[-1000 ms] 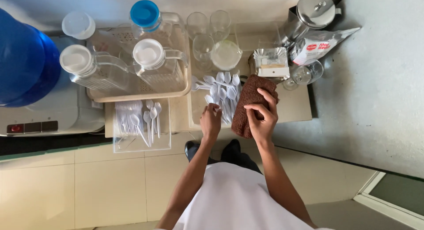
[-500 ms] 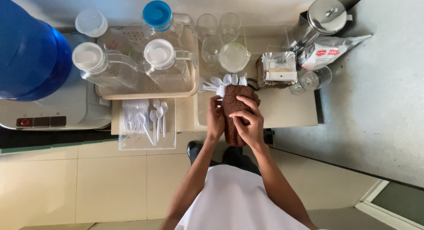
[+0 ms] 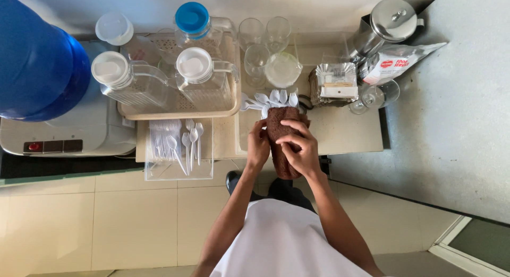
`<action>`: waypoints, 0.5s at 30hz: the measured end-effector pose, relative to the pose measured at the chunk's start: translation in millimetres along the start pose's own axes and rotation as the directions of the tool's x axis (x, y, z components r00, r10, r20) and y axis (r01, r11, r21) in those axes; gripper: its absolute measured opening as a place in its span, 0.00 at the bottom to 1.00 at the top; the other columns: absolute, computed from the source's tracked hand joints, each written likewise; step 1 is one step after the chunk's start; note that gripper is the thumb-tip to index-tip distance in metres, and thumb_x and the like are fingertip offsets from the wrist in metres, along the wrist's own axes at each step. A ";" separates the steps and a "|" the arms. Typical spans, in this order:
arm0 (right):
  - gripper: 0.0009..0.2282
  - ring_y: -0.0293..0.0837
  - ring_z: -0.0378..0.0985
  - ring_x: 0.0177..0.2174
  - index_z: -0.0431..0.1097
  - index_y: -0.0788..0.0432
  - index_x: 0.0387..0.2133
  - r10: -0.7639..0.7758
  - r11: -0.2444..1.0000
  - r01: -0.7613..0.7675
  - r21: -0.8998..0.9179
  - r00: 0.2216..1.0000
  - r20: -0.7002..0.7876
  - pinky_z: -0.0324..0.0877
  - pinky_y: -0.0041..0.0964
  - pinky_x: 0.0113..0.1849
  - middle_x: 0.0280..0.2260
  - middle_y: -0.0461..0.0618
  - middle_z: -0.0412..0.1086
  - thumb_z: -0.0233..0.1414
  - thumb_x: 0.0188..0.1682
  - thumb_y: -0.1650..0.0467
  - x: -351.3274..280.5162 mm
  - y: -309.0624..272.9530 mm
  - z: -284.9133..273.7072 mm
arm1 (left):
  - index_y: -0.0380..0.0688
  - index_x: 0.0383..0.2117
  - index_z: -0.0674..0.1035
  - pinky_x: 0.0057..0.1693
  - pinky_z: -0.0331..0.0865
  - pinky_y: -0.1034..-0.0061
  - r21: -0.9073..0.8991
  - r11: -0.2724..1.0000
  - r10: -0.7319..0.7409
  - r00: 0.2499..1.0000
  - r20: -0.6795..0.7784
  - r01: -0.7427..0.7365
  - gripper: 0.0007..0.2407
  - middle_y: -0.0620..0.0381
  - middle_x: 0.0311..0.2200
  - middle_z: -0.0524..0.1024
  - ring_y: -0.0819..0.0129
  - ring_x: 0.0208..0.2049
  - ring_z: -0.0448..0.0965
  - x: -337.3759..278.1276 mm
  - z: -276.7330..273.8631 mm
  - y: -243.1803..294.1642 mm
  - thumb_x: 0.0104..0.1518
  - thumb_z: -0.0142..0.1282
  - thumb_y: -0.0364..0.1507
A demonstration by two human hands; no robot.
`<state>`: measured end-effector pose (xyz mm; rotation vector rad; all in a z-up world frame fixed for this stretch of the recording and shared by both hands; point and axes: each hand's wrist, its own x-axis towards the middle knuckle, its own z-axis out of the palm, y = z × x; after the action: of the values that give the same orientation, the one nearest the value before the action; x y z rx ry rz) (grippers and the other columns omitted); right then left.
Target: Organize and count plastic spoons at a beverage service station.
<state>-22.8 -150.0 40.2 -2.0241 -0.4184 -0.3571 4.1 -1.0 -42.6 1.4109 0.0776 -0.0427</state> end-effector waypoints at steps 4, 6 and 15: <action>0.05 0.50 0.74 0.55 0.79 0.56 0.28 0.001 0.996 -0.017 -0.090 0.984 -0.179 0.72 0.43 0.55 0.54 0.52 0.71 0.59 0.42 0.78 10.2 1.5 2.5 | 0.27 0.53 0.75 0.53 0.75 0.73 0.000 0.999 0.037 0.999 0.035 -0.037 0.20 0.41 0.48 0.80 0.64 0.46 0.80 -8.2 7.8 -1.6 0.54 0.38 0.09; 0.05 0.51 0.73 0.57 0.80 0.59 0.31 0.028 0.987 -0.073 -0.144 0.956 -0.291 0.69 0.45 0.57 0.56 0.53 0.70 0.59 0.44 0.78 13.4 -3.6 0.4 | 0.28 0.55 0.74 0.58 0.72 0.74 -0.083 0.993 0.079 0.997 0.002 -0.079 0.18 0.44 0.50 0.77 0.65 0.54 0.79 -13.0 13.1 -14.5 0.59 0.38 0.10; 0.06 0.50 0.75 0.55 0.80 0.57 0.28 0.083 0.996 -0.086 -0.020 0.990 -0.110 0.70 0.44 0.55 0.54 0.50 0.73 0.59 0.41 0.78 -4.9 1.1 3.7 | 0.30 0.52 0.78 0.46 0.72 0.78 0.044 0.995 0.097 0.994 -0.053 -0.095 0.14 0.51 0.43 0.78 0.71 0.40 0.77 6.6 3.3 22.7 0.63 0.45 0.15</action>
<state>-26.4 -147.9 35.6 -2.0286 -0.2604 -0.4203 12.5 -0.6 -20.3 1.4557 0.0549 0.0747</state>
